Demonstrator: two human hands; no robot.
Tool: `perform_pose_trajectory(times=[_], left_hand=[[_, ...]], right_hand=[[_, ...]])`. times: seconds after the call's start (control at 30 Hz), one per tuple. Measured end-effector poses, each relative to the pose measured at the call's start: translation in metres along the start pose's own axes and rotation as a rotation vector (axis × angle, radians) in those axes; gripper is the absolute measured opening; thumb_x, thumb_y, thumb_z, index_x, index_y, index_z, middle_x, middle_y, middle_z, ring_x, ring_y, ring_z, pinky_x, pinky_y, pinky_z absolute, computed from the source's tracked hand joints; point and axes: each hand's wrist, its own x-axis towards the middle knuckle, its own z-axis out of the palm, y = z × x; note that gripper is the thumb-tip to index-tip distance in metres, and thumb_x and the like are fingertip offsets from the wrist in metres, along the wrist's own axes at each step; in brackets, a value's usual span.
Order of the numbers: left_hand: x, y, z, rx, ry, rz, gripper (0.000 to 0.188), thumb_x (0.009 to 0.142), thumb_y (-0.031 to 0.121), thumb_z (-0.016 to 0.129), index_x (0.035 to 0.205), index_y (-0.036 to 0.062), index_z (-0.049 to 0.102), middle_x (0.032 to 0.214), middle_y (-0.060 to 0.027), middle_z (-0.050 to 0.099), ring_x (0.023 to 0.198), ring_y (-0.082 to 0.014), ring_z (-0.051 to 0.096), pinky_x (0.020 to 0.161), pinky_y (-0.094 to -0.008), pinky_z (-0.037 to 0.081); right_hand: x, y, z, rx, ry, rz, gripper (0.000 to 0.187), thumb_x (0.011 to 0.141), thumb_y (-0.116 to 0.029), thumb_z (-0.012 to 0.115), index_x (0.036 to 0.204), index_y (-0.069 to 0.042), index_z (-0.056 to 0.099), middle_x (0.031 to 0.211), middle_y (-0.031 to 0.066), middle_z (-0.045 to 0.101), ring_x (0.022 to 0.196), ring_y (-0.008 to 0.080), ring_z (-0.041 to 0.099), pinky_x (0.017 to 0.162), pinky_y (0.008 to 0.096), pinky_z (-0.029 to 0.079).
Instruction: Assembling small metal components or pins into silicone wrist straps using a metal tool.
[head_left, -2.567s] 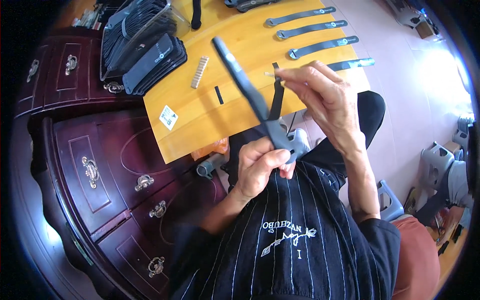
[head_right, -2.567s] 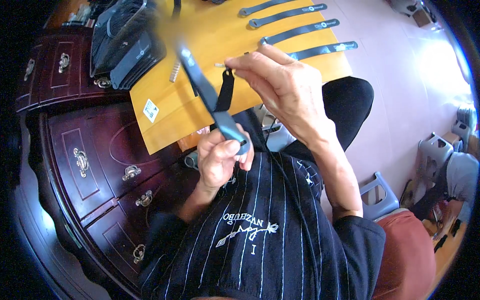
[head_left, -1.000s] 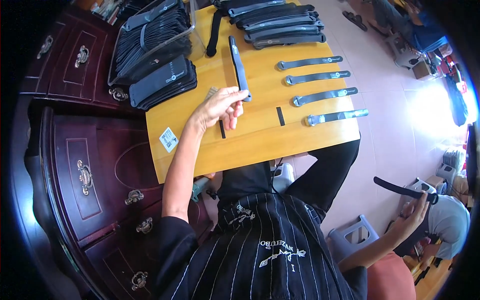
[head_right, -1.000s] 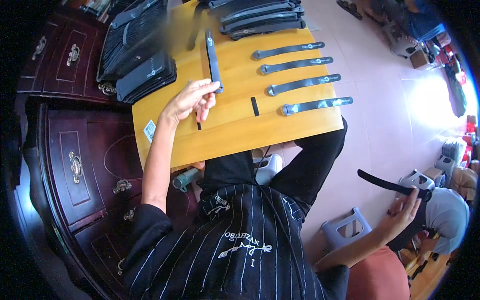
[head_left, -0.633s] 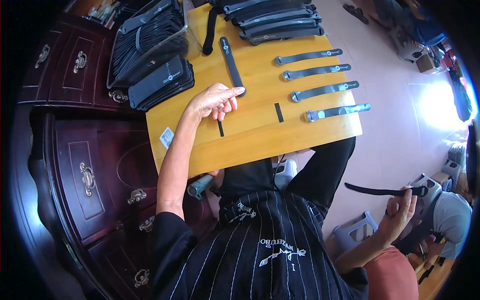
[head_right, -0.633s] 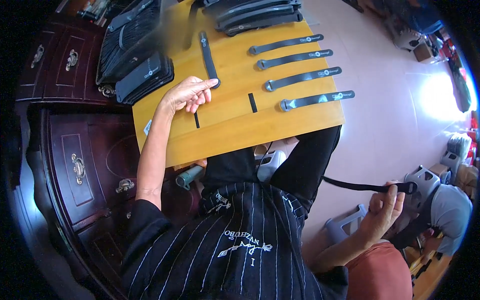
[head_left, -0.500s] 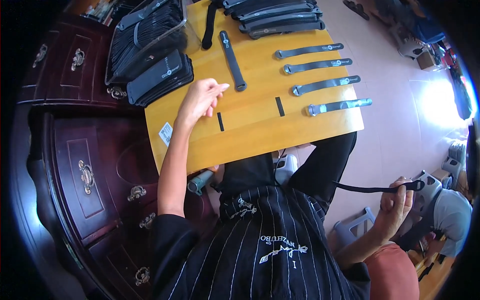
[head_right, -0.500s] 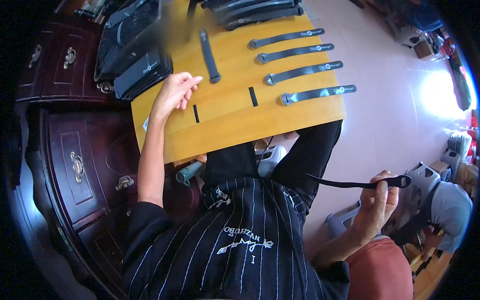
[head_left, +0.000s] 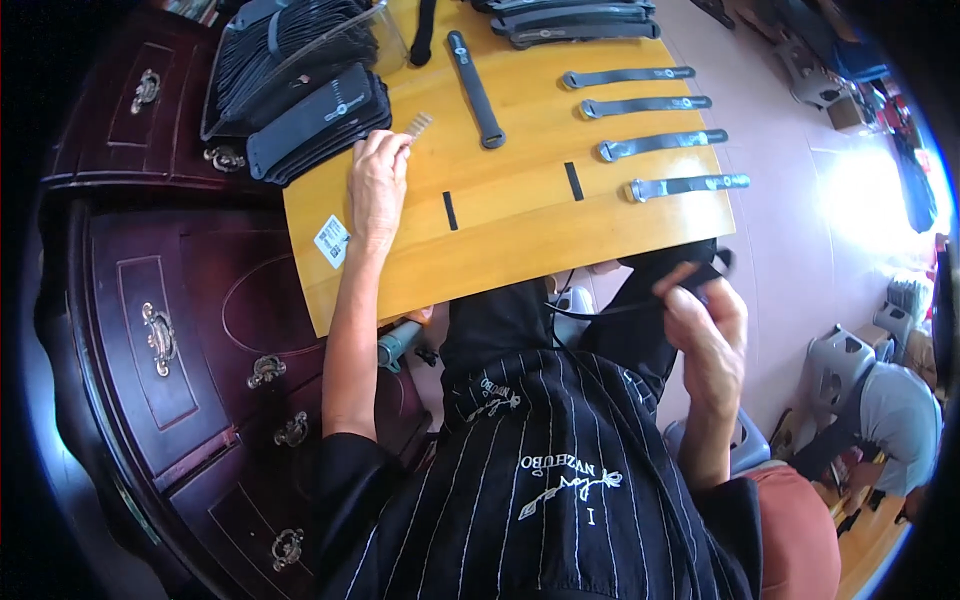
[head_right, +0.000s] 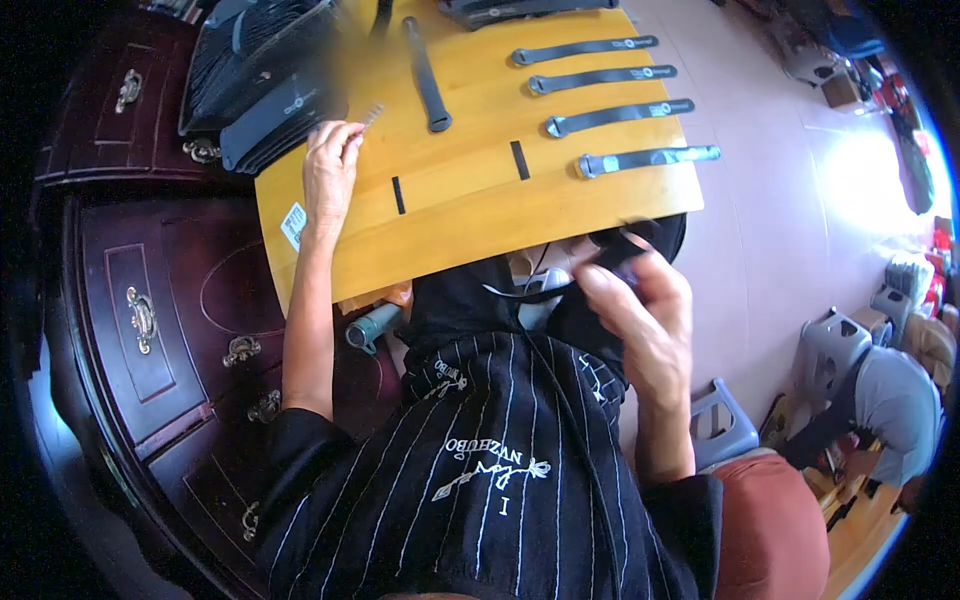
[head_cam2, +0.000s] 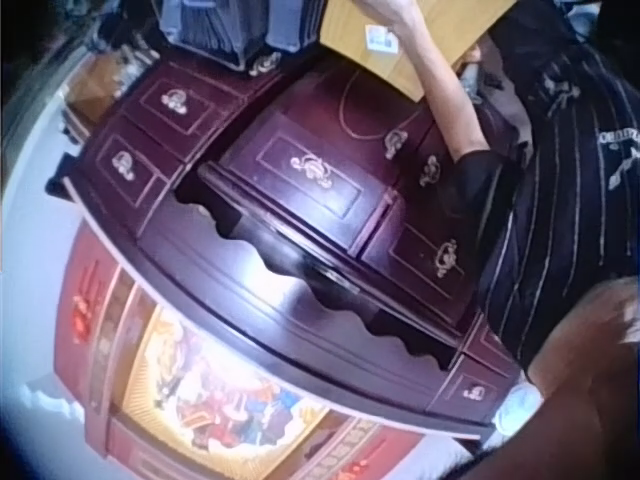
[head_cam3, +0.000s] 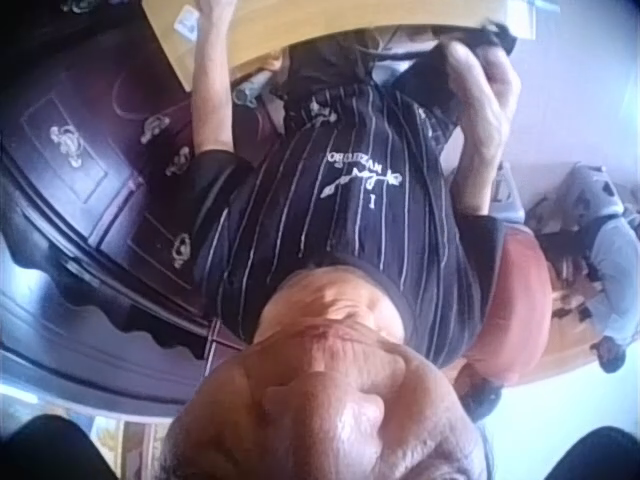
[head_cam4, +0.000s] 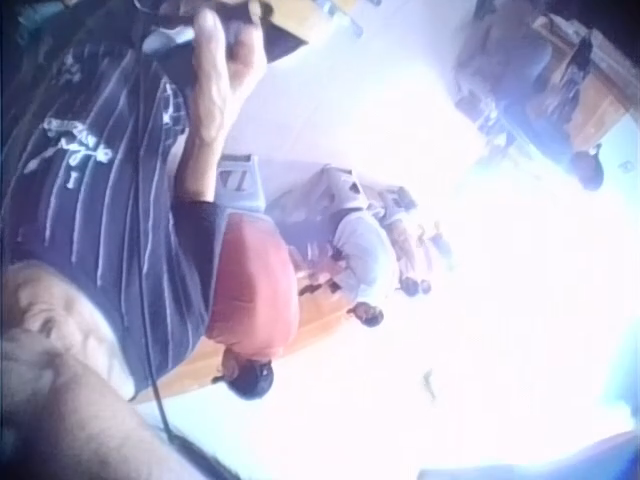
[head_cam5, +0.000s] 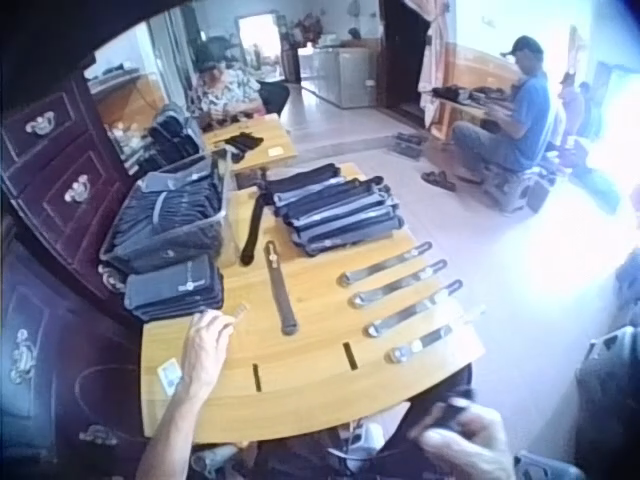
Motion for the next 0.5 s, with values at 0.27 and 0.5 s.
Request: perform_pose_trajectory(times=[0.27, 0.5], left_hand=[[-0.024, 0.105, -0.059, -0.740, -0.243, -0.383, 0.017, 0.086, 0.012, 0.066, 0.099, 0.0009, 0.064, 0.068, -0.0014, 0.056, 0.063, -0.0058, 0.052, 0.057, -0.0211, 0.042], [-0.043, 0.155, -0.071, -0.881, -0.336, -0.305, 0.034, 0.079, 0.014, 0.075, 0.103, 0.0001, 0.055, 0.063, 0.0001, 0.055, 0.052, -0.0021, 0.047, 0.048, -0.0183, 0.039]], right_hand=[[0.030, 0.023, 0.037, -0.618, -0.049, -0.427, 0.017, 0.081, -0.011, 0.070, 0.083, 0.001, 0.058, 0.062, 0.0029, 0.053, 0.054, 0.0078, 0.049, 0.051, 0.0231, 0.040], [0.023, 0.031, 0.068, -0.994, -0.018, -0.600, 0.023, 0.077, -0.017, 0.067, 0.079, -0.007, 0.047, 0.068, 0.0089, 0.057, 0.059, 0.0271, 0.060, 0.050, 0.0358, 0.046]])
